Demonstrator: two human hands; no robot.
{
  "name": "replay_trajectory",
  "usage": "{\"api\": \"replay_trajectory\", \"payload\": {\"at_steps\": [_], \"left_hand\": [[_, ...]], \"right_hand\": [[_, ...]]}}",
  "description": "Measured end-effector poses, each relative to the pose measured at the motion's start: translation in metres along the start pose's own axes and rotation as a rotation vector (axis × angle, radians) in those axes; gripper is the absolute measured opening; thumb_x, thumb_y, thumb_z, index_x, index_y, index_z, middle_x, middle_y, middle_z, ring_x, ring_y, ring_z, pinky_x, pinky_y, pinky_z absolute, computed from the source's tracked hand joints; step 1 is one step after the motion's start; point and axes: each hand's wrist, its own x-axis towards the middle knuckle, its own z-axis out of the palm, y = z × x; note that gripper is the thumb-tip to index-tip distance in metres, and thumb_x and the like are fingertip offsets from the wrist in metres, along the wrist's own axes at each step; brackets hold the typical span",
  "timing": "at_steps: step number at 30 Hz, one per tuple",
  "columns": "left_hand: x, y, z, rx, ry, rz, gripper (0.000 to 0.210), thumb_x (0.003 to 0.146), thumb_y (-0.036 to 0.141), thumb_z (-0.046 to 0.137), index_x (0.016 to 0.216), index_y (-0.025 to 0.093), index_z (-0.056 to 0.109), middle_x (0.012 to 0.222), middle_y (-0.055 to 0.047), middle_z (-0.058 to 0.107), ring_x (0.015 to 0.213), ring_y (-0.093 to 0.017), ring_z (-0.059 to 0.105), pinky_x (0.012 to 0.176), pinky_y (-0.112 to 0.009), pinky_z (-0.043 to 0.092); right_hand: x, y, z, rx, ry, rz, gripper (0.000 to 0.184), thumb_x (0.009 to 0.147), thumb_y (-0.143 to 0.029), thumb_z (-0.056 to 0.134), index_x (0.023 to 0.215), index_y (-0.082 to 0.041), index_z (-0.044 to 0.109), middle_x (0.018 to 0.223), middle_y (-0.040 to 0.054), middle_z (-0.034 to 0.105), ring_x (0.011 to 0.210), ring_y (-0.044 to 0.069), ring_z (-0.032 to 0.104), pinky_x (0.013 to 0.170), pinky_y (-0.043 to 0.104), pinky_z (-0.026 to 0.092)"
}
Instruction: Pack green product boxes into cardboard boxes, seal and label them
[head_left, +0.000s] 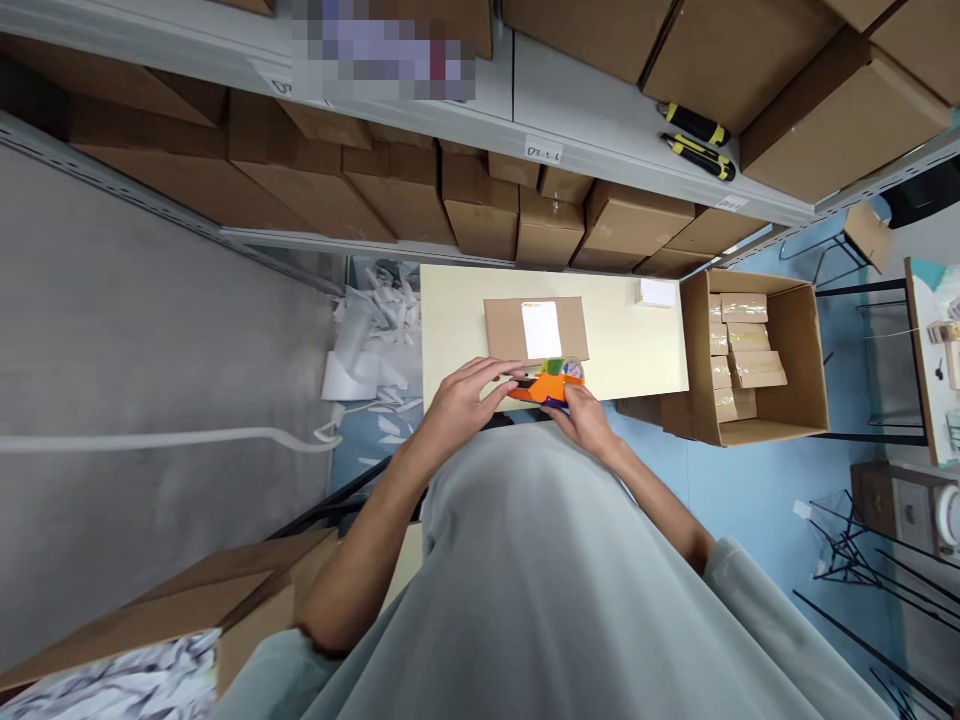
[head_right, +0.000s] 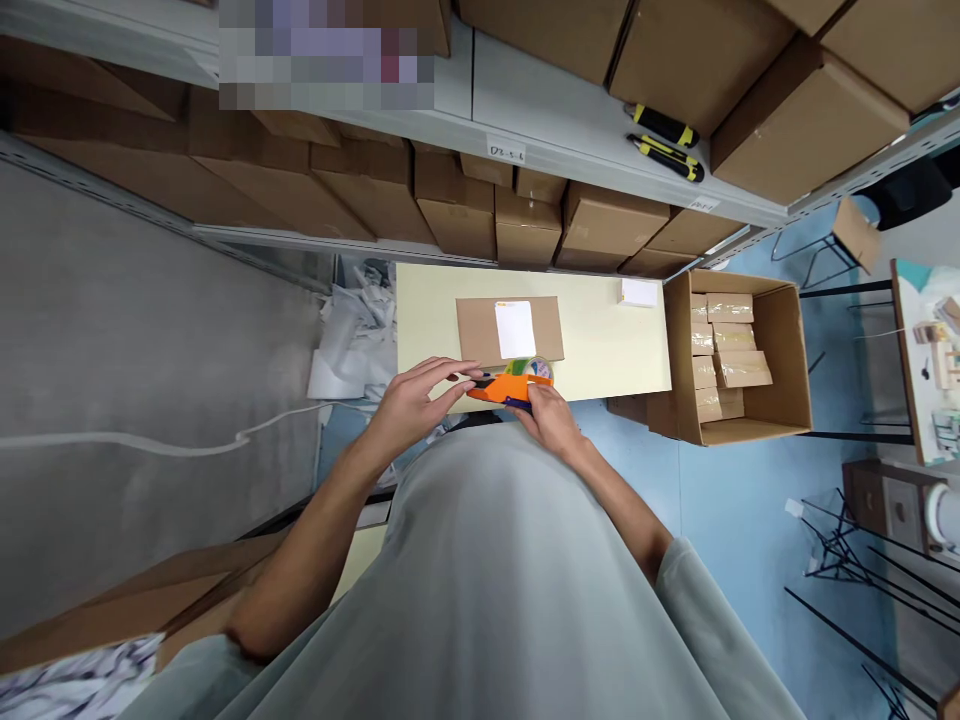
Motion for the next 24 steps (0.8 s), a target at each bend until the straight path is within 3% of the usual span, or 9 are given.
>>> {"api": "replay_trajectory", "payload": {"at_steps": [7, 12, 20, 24], "left_hand": [[-0.014, -0.012, -0.012, -0.024, -0.118, -0.031, 0.032, 0.109, 0.044, 0.062, 0.128, 0.027, 0.08, 0.115, -0.007, 0.085, 0.109, -0.025, 0.079, 0.104, -0.042, 0.062], [-0.019, -0.011, -0.007, -0.022, -0.107, -0.004, 0.032, 0.109, 0.045, 0.061, 0.125, 0.026, 0.08, 0.116, -0.007, 0.084, 0.107, -0.024, 0.079, 0.102, -0.039, 0.063], [-0.008, 0.014, 0.026, -0.002, -0.045, -0.025, 0.038, 0.112, 0.044, 0.056, 0.137, 0.025, 0.076, 0.112, -0.008, 0.082, 0.104, -0.023, 0.078, 0.101, -0.039, 0.063], [0.001, 0.024, 0.043, -0.005, -0.01, -0.041, 0.036, 0.109, 0.043, 0.061, 0.138, 0.026, 0.075, 0.114, -0.007, 0.082, 0.105, -0.023, 0.077, 0.102, -0.04, 0.063]], "right_hand": [[-0.017, -0.013, 0.019, 0.042, 0.012, 0.027, 0.027, 0.11, -0.045, 0.07, 0.124, -0.022, 0.066, 0.12, 0.0164, 0.077, 0.116, 0.033, 0.075, 0.106, 0.052, 0.061], [-0.029, -0.013, 0.024, 0.02, 0.007, 0.026, 0.024, 0.111, -0.044, 0.069, 0.12, -0.023, 0.066, 0.113, 0.0134, 0.077, 0.113, 0.032, 0.075, 0.103, 0.05, 0.062], [-0.031, 0.017, -0.003, 0.018, -0.034, -0.002, 0.03, 0.11, -0.053, 0.068, 0.114, -0.023, 0.064, 0.107, 0.0125, 0.076, 0.108, 0.032, 0.075, 0.099, 0.049, 0.063], [-0.03, 0.037, -0.021, 0.038, -0.076, -0.033, 0.037, 0.111, -0.059, 0.062, 0.113, -0.023, 0.065, 0.104, 0.0142, 0.075, 0.105, 0.035, 0.075, 0.097, 0.052, 0.063]]}}
